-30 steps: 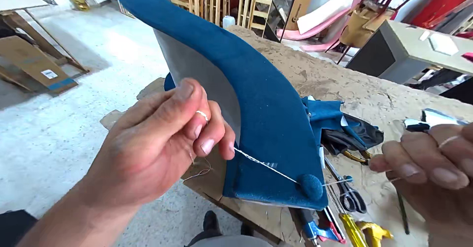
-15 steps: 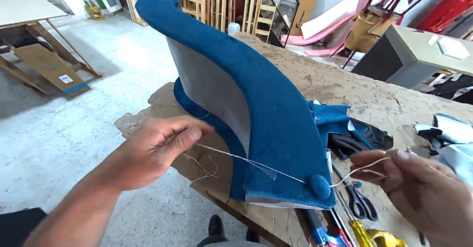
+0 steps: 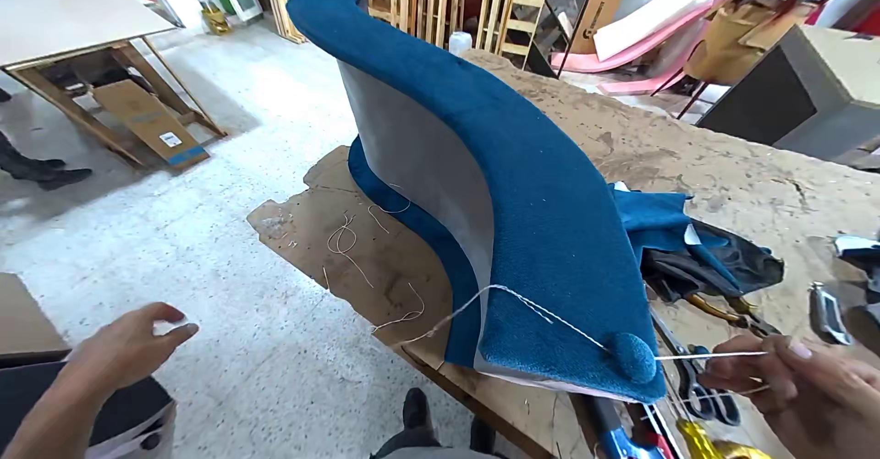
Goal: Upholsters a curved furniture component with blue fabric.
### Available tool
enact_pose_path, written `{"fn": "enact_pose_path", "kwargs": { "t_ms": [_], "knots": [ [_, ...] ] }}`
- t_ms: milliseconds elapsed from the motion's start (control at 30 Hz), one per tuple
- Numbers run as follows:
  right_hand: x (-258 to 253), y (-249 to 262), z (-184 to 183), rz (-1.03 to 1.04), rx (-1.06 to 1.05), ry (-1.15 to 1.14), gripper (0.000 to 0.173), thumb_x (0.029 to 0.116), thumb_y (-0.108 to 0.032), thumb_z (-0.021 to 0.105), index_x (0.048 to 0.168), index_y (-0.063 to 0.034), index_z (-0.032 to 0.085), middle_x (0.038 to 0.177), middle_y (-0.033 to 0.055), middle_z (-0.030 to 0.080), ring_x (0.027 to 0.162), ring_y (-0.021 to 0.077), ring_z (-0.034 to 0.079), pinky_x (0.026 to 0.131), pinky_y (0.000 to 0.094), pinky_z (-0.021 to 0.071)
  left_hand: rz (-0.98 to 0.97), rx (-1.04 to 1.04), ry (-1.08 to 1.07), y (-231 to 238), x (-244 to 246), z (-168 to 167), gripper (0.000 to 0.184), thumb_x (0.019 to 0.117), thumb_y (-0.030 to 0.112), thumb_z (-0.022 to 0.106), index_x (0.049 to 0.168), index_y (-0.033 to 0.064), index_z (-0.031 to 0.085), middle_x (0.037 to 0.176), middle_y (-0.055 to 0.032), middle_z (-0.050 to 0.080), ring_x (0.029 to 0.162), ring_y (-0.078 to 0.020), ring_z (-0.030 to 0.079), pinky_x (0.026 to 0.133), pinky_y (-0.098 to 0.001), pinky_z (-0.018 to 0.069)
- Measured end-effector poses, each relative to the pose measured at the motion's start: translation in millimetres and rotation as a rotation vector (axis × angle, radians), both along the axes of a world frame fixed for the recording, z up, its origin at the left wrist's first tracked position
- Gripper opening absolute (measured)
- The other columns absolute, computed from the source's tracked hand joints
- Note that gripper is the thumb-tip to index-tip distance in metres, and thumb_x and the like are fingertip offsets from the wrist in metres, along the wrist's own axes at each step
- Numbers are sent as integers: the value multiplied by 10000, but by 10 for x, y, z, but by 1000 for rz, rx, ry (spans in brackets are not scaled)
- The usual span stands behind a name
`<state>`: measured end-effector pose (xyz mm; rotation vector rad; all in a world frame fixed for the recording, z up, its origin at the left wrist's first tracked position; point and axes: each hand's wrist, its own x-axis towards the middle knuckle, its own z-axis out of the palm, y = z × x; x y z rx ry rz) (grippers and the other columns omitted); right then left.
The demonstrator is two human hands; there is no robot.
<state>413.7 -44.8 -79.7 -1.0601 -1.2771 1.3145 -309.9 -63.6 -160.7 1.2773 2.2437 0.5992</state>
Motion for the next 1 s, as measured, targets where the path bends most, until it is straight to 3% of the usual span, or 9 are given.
{"fn": "enact_pose_path", "kwargs": {
  "t_ms": [33,133,267,367,467,700,833,933,1000],
  "knots": [
    [-14,-9,3,5,10,0,399,1060,-395,488,823,-251,775,879,-26,784,831,130,757,805,342,639,-23,128,43,4,123,97,378,1007,164,660,1293,-76,603,1273,-299,628,1167,-446,622,1003,-676,456],
    [-45,-60,13,15,19,-1,398,1059,-416,490,853,-237,780,903,-23,782,842,133,756,809,347,638,-243,645,-171,121,1373,540,331,1024,323,556,1224,72,634,1223,-93,706,1111,-225,698,967,-423,575],
    [-88,-106,14,33,15,16,383,1058,-428,497,886,-242,785,911,-29,781,857,129,754,814,350,638,-716,620,-624,192,3094,1049,601,1037,578,476,1466,162,536,1351,10,655,1222,-155,644,1026,-390,572],
    [-144,-114,28,35,45,-1,396,1070,-415,476,887,-244,783,913,-34,782,857,118,754,818,339,636,-627,618,-754,134,3391,1120,456,1028,415,593,1407,163,621,977,14,729,839,-108,706,714,-262,620],
    [-168,-137,9,20,64,0,391,1070,-406,479,898,-239,788,906,-33,781,850,117,753,822,336,634,-642,682,-586,48,3158,1121,220,1016,330,633,1063,172,778,846,63,728,687,-39,657,593,-185,561],
    [-8,-111,9,-13,86,101,392,1048,-441,510,852,-230,776,856,-27,769,811,122,751,784,332,639,-855,515,-147,220,2098,898,323,1028,540,517,1012,299,732,891,149,706,767,2,667,668,-199,579],
    [43,-113,-17,-24,117,81,382,1046,-424,526,822,-219,758,835,-31,754,803,120,745,790,332,638,-744,145,-216,304,1163,510,288,994,418,569,981,184,737,791,83,686,647,-6,602,590,-199,499],
    [57,-114,-26,-18,134,53,370,1036,-448,538,840,-231,766,834,-46,750,799,104,738,794,314,632,-529,-213,-224,143,529,136,184,994,57,534,1036,-25,693,802,-63,671,691,-133,622,698,-336,532],
    [59,-114,-34,-17,129,53,364,1032,-453,540,844,-239,768,815,-54,743,785,95,733,789,308,631,-400,-478,-2,-113,208,-101,199,1040,32,536,1121,-94,667,893,-211,663,786,-286,633,785,-463,529]
  ]
}}
